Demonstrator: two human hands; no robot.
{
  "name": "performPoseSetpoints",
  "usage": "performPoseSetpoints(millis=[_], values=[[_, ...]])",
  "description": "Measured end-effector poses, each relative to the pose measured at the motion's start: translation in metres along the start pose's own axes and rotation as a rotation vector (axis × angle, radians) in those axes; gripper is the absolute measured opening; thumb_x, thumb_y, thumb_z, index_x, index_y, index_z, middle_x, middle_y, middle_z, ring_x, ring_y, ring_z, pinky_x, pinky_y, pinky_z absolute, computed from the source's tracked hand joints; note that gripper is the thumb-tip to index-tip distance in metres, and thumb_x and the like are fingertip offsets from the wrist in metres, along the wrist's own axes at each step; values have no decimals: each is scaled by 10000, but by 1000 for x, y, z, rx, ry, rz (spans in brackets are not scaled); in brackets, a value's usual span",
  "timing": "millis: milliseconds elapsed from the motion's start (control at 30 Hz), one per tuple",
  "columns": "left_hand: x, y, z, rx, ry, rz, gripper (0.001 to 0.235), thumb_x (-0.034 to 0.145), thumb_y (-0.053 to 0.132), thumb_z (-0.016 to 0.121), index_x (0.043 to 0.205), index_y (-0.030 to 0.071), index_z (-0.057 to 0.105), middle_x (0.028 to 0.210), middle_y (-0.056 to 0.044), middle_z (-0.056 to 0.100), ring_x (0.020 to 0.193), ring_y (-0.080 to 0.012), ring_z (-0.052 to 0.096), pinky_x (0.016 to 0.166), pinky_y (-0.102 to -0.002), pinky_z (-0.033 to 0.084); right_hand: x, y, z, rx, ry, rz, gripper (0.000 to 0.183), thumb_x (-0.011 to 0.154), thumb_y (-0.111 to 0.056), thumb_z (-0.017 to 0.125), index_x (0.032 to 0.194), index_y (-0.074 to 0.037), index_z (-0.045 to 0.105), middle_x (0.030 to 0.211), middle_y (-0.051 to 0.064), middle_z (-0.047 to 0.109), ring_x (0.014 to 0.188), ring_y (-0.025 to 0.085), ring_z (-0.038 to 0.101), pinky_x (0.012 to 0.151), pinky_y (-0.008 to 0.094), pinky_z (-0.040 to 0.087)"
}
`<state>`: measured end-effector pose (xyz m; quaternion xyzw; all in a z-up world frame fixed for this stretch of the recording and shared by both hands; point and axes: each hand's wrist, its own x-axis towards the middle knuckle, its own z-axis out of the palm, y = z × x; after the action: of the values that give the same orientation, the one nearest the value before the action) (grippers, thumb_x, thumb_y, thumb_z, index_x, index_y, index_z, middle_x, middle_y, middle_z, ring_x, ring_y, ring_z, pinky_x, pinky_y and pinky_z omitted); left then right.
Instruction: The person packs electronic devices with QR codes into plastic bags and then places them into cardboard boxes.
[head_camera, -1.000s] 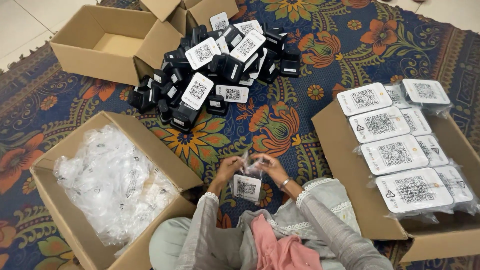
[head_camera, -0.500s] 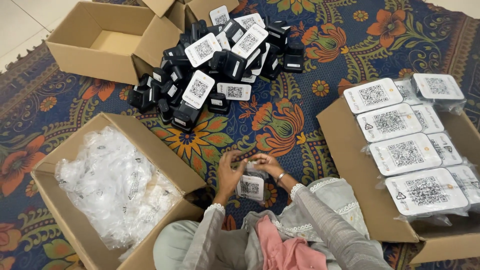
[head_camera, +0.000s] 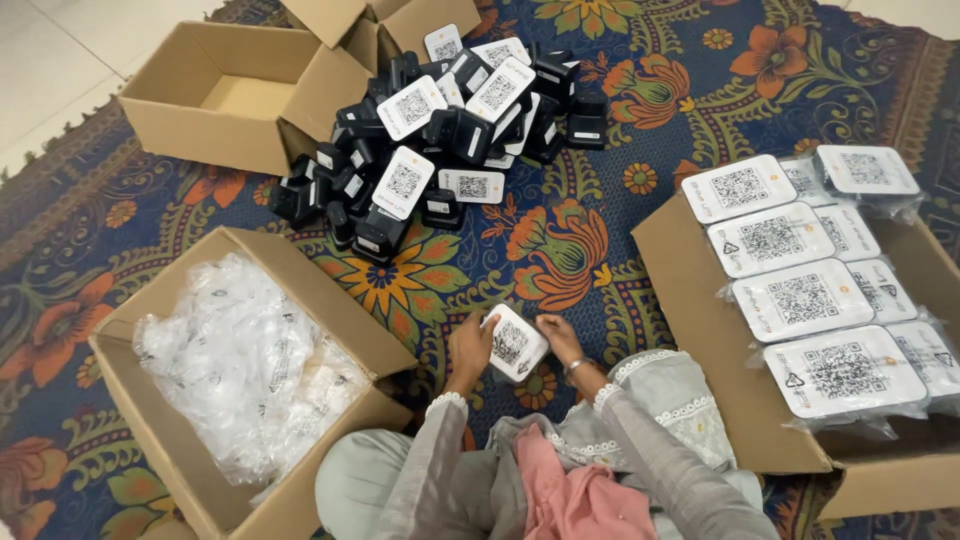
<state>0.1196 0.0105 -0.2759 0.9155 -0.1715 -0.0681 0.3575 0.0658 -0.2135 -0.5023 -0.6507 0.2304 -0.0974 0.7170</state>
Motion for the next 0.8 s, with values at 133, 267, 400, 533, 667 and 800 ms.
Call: performPoseSetpoints(millis=[133, 267, 400, 533, 667, 800], values=[[29, -50, 39, -111, 153, -237, 426, 988, 459, 677, 1126, 57, 718, 987, -179, 743, 926, -369, 697, 824, -451, 504, -83, -175, -4, -78, 43, 415, 633, 960, -475, 646, 1516, -219, 481, 1372, 62, 594, 1287, 235, 543, 960, 500, 477], [53, -53, 61, -676, 164, -399, 425, 984, 415, 683, 1130, 17, 711, 977, -102, 726, 897, -260, 662, 771, -389, 495, -95, -224, -21, 161, -107, 382, 916, 864, -428, 734, 1610, -330, 210, 1456, 111, 520, 1371, 313, 493, 970, 594, 497], [54, 26, 49, -1121, -34, -464, 445, 1018, 393, 645, 1244, 9, 646, 1064, -83, 688, 931, -206, 638, 755, -351, 494, -102, -284, -32, 253, -89, 143, 933, 802, -277, 786, 1569, -327, 258, 1467, 60, 492, 1288, 289, 562, 881, 528, 587], [62, 132, 45, -1265, -161, -417, 494, 995, 365, 633, 1339, 23, 535, 1195, -83, 691, 1043, -210, 698, 845, -354, 570, -86, -314, -85, 285, 84, -97, 864, 855, -209, 772, 1580, -233, 303, 1440, 118, 521, 1221, 280, 605, 834, 455, 634], [79, 233, 84, -1345, -307, -329, 572, 973, 298, 635, 1420, 46, 383, 1255, -119, 663, 1104, -251, 698, 958, -422, 569, -91, -360, -172, 57, 292, -436, 750, 959, -111, 749, 1583, -126, 334, 1429, 148, 556, 1171, 275, 671, 860, 415, 647], [89, 319, 153, -1392, -485, -239, 572, 976, 238, 633, 1438, 85, 331, 1290, -139, 625, 1127, -266, 668, 983, -447, 532, -119, -420, -249, 278, 425, -453, 709, 924, 15, 667, 1542, -110, 342, 1437, 142, 525, 1126, 276, 684, 776, 408, 681]])
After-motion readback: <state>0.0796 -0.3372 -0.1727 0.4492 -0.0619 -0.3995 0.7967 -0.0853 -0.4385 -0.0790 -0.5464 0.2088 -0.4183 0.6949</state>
